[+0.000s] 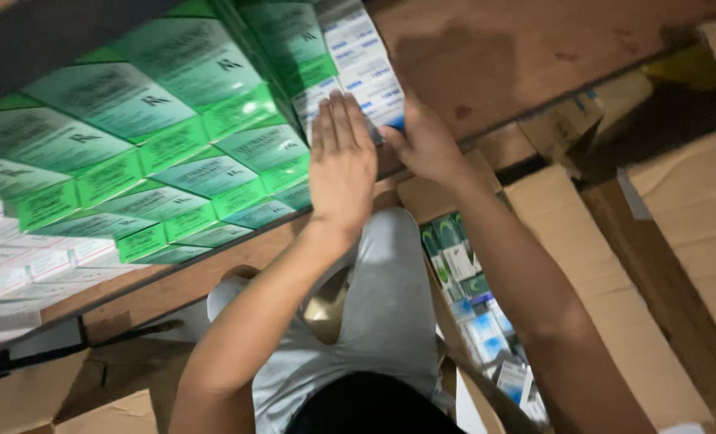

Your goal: The person sits on the floor and repeatedly picks up small white and blue medicine boxes from a cardboard box. They place the boxes onto a wooden shelf next to rows of green medicine boxes, stacking them in neat columns.

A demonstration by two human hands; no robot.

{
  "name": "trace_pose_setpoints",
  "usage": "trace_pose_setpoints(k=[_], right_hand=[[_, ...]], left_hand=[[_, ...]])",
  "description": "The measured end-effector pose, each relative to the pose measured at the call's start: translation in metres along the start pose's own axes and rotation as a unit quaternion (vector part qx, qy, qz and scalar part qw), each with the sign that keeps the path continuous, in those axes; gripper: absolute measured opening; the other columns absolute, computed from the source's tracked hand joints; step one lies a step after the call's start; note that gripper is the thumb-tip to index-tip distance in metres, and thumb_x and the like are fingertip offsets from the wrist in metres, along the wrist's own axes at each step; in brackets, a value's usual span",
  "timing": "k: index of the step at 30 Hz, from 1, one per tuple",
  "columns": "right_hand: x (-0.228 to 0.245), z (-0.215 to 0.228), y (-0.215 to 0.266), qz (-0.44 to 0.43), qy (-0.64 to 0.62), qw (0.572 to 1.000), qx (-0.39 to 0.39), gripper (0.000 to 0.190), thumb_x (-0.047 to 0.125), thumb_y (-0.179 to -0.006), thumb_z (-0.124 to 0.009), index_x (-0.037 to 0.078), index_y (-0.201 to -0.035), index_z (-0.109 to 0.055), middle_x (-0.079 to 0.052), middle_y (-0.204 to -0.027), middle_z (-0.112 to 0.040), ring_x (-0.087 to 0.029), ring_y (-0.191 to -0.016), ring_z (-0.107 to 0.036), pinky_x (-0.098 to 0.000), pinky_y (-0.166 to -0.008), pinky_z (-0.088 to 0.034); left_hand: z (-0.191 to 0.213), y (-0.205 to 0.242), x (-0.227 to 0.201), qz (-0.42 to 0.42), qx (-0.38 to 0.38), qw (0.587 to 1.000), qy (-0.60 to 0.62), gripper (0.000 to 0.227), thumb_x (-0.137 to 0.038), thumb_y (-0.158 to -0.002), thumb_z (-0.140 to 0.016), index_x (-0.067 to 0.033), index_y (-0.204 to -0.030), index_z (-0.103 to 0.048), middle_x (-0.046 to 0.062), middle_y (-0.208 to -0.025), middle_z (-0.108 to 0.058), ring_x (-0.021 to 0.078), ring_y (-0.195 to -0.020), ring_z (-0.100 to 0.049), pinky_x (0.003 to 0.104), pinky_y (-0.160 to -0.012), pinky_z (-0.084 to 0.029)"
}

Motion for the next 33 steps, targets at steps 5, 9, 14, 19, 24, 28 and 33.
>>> trace_pose_setpoints(k=[5,9,14,19,24,28,33], right_hand=[[0.015,0.018,0.004,0.078,-0.029,0.996,-0.032,0.092,0.007,-0.092,-0.073,-0.003,-0.164,-0.016,-0.033,-0.161,-0.039,-0.048,-0.146,-0.047,-0.0448,-0.12,-0.04],[0.022,0.052,0.044,-0.02,0.027,0.998,-0.058,0.079,0.011,-0.098,-0.074,0.0,-0.161,-0.028,-0.025,-0.155,-0.05,-0.041,-0.139,-0.056,-0.043,-0.119,-0.046],[0.01,0.093,0.186,0.005,0.07,0.991,-0.114,0.055,0.005,-0.102,-0.074,0.003,-0.151,-0.05,-0.019,-0.15,-0.058,-0.034,-0.133,-0.06,-0.0406,-0.115,-0.05],[-0.09,0.081,0.363,-0.281,0.092,0.944,-0.15,0.028,0.004,-0.101,-0.07,0.002,-0.128,-0.066,-0.016,-0.125,-0.071,-0.03,-0.115,-0.071,-0.0386,-0.099,-0.057],[-0.147,-0.008,0.558,-0.523,0.157,0.833,-0.092,0.015,0.008,-0.089,-0.066,0.006,-0.103,-0.071,-0.014,-0.111,-0.073,-0.033,-0.098,-0.071,-0.042,-0.084,-0.058],[-0.127,-0.067,0.646,-0.58,0.185,0.793,-0.023,0.029,0.005,-0.077,-0.065,0.01,-0.105,-0.07,-0.013,-0.112,-0.071,-0.036,-0.108,-0.065,-0.0458,-0.095,-0.053],[-0.099,-0.072,0.65,-0.558,0.184,0.808,-0.05,0.036,0.004,-0.084,-0.066,0.006,-0.12,-0.067,-0.021,-0.119,-0.065,-0.041,-0.115,-0.056,-0.0479,-0.1,-0.048]], left_hand=[[-0.008,0.007,-0.001,-0.045,0.015,0.998,-0.037,0.066,-0.009,-0.094,-0.057,0.0113,-0.154,-0.036,0.024,-0.158,-0.046,0.0352,-0.148,-0.045,0.041,-0.124,-0.036],[-0.006,0.006,0.002,-0.059,0.047,0.997,0.001,0.07,0.003,-0.092,-0.052,0.0126,-0.158,-0.032,0.025,-0.164,-0.039,0.034,-0.153,-0.038,0.041,-0.129,-0.031],[0.017,0.048,-0.013,-0.132,0.054,0.974,0.174,0.076,0.005,-0.1,-0.067,0.0101,-0.162,-0.024,0.026,-0.168,-0.027,0.0406,-0.158,-0.023,0.054,-0.133,-0.02],[-0.053,0.136,-0.12,-0.2,0.185,0.857,0.438,0.075,-0.012,-0.088,-0.08,0.004,-0.151,-0.044,0.026,-0.155,-0.046,0.0444,-0.148,-0.04,0.06,-0.123,-0.034],[-0.215,0.197,-0.243,0.039,0.379,0.593,0.709,0.048,-0.004,-0.094,-0.076,-0.0043,-0.139,-0.06,0.013,-0.135,-0.069,0.0235,-0.12,-0.069,0.033,-0.099,-0.06],[-0.274,0.251,-0.263,0.093,0.448,0.536,0.71,0.048,-0.004,-0.093,-0.076,-0.0029,-0.136,-0.057,0.011,-0.132,-0.067,0.0189,-0.116,-0.066,0.03,-0.1,-0.057],[-0.285,0.29,-0.258,0.113,0.516,0.457,0.716,0.051,-0.005,-0.093,-0.077,-0.0021,-0.139,-0.055,0.013,-0.133,-0.067,0.0189,-0.119,-0.066,0.031,-0.101,-0.056]])
Point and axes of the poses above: each hand's wrist, its own y-axis away from the middle knuckle, its own z-axis out of the back of the hand, x = y × z, the point moved 8 cm from there along -y, towards the middle knuckle
